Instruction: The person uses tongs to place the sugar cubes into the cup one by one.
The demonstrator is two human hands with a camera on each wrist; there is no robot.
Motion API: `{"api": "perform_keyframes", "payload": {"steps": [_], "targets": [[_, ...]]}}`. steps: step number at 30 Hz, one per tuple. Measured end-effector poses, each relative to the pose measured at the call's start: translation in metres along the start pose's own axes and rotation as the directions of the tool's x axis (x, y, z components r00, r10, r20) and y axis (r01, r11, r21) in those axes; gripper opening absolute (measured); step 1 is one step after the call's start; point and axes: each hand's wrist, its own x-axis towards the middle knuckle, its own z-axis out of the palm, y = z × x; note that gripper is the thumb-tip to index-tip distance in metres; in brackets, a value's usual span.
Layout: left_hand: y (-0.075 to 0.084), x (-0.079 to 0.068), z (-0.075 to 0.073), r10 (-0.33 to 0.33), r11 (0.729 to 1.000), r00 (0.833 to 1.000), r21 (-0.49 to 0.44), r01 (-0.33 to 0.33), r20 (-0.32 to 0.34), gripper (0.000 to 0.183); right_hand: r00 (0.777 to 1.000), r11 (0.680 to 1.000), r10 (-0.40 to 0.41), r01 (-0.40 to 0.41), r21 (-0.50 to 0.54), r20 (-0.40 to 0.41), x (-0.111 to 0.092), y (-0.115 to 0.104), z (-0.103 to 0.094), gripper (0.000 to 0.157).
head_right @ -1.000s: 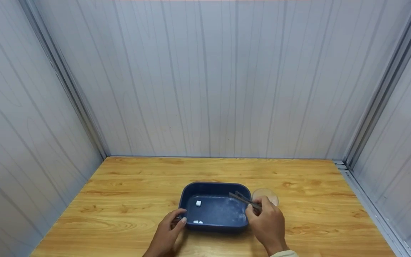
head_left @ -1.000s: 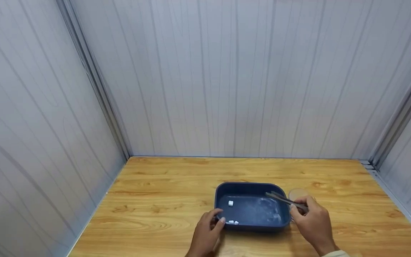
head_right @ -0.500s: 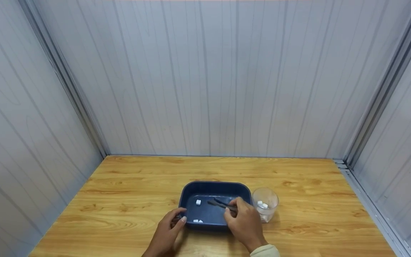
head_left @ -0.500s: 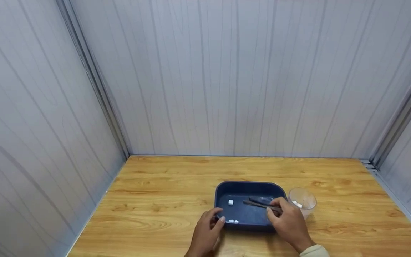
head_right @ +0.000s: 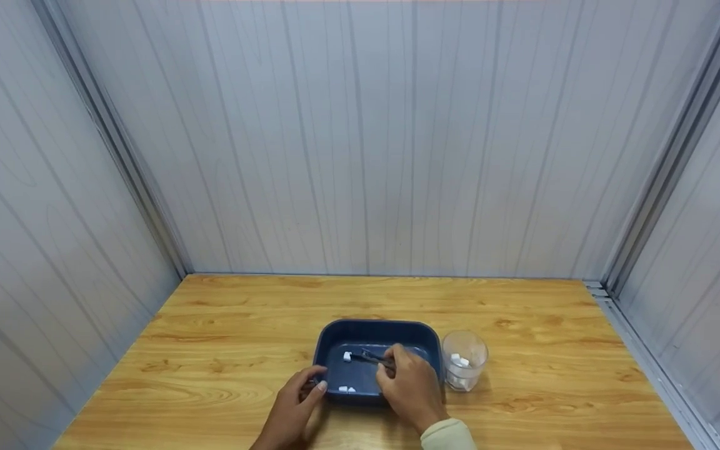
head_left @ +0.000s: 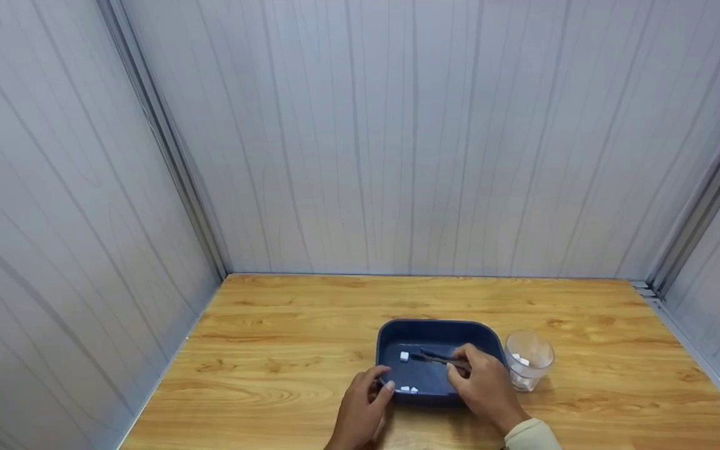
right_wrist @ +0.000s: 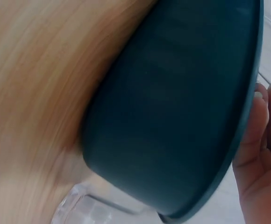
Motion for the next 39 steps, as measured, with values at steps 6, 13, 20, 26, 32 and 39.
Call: {"api": "perform_keyframes", "payload": {"steps": [6, 13, 20, 26, 32, 39], "targets": [[0.002, 0.0, 0.001, -0.009, 1.0, 1.0, 0.004, 0.009, -0.003, 0.029, 0.998, 1.0, 0.025, -0.025, -0.014, 0.059, 0.0, 0.001, 0.006, 0.018], [0.007, 0.003, 0.002, 0.004, 1.0, 1.0, -0.001, -0.004, -0.008, 0.029, 0.998, 0.999, 0.016, -0.014, -0.029, 0.057, 0.001, 0.002, 0.007, 0.018], [0.005, 0.001, 0.003, -0.004, 1.0, 1.0, 0.005, 0.004, -0.001, 0.029, 0.997, 0.998, -0.003, 0.008, -0.068, 0.074, -0.003, 0.005, 0.008, 0.017], [0.003, 0.001, 0.0, -0.027, 1.0, 1.0, -0.003, 0.027, -0.003, 0.03, 0.996, 0.999, 0.009, -0.004, -0.054, 0.091, -0.002, 0.006, 0.012, 0.017], [-0.001, -0.004, -0.001, -0.035, 0.999, 0.999, 0.006, 0.035, -0.024, 0.03, 0.991, 0.999, 0.019, -0.012, -0.052, 0.13, -0.007, 0.006, 0.017, 0.016], [0.002, -0.002, 0.0, -0.037, 0.999, 0.999, -0.016, 0.037, -0.017, 0.031, 0.991, 0.999, 0.027, -0.021, -0.044, 0.133, -0.004, 0.007, 0.017, 0.016]]}}
